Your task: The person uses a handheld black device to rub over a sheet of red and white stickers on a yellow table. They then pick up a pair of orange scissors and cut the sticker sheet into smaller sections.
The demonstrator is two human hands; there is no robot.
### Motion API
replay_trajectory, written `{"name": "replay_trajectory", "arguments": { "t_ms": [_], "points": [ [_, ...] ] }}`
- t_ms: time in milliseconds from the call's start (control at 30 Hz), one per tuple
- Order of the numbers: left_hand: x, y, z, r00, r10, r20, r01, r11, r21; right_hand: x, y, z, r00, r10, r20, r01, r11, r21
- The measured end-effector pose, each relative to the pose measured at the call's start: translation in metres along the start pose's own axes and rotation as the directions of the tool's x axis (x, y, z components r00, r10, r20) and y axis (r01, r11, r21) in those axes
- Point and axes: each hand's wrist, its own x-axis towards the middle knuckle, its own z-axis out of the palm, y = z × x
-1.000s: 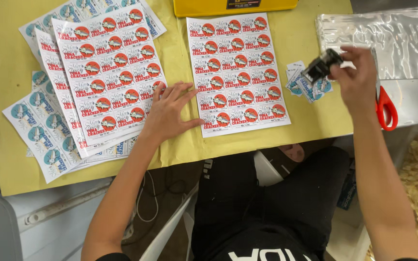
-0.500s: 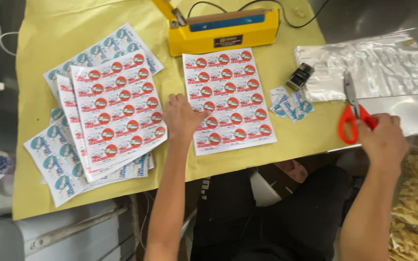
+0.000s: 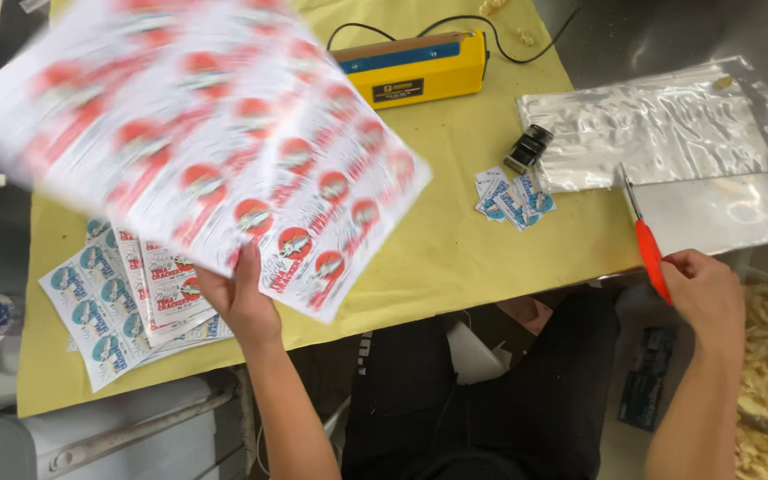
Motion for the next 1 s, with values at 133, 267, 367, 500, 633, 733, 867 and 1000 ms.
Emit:
{"name": "replay_trajectory", "arguments": {
  "t_ms": [133, 267, 367, 500, 633, 733, 867, 1000],
  "points": [
    [-0.017, -0.028, -0.002, 0.953, -0.274, 0.129, 0.303, 0.879, -0.369, -0.027, 0.062, 0.031, 0.983, -0.054, 0.178, -0.107, 0.616, 0.780],
    [-0.029, -0.044, 0.037, 0.862, -0.453, 0.227, 0.488, 0.863, -0.131, -0.095, 0.059, 0.072, 0.979, -0.145, 0.145, -0.147, -0.003, 0.989],
    [-0.036, -0.052, 0.067, 0.897, -0.360, 0.257, 0.385, 0.922, -0.048, -0.157, 0.025, 0.086, 0.930, -0.320, 0.183, -0.264, -0.230, 0.937],
    [-0.038, -0.042, 0.104, 0.886, -0.286, 0.364, 0.333, 0.940, -0.072, -0.206, -0.022, 0.082, 0.887, -0.406, 0.219, -0.153, 0.189, 0.970],
    [-0.038, -0.018, 0.137, 0.780, -0.347, 0.520, 0.421, 0.907, -0.027, -0.231, -0.058, 0.067, 0.764, -0.597, 0.244, 0.078, 0.461, 0.884],
    [-0.042, -0.005, 0.148, 0.744, -0.335, 0.577, 0.420, 0.907, -0.014, -0.231, -0.081, 0.060, 0.706, -0.660, 0.257, 0.155, 0.498, 0.853],
    [-0.045, 0.002, 0.151, 0.707, -0.323, 0.629, 0.417, 0.909, -0.001, -0.224, -0.091, 0.058, 0.704, -0.675, 0.223, 0.170, 0.464, 0.869],
    [-0.053, 0.002, 0.155, 0.666, -0.319, 0.675, 0.423, 0.906, 0.010, -0.216, -0.093, 0.062, 0.714, -0.680, 0.168, 0.204, 0.431, 0.879]
  ]
}}
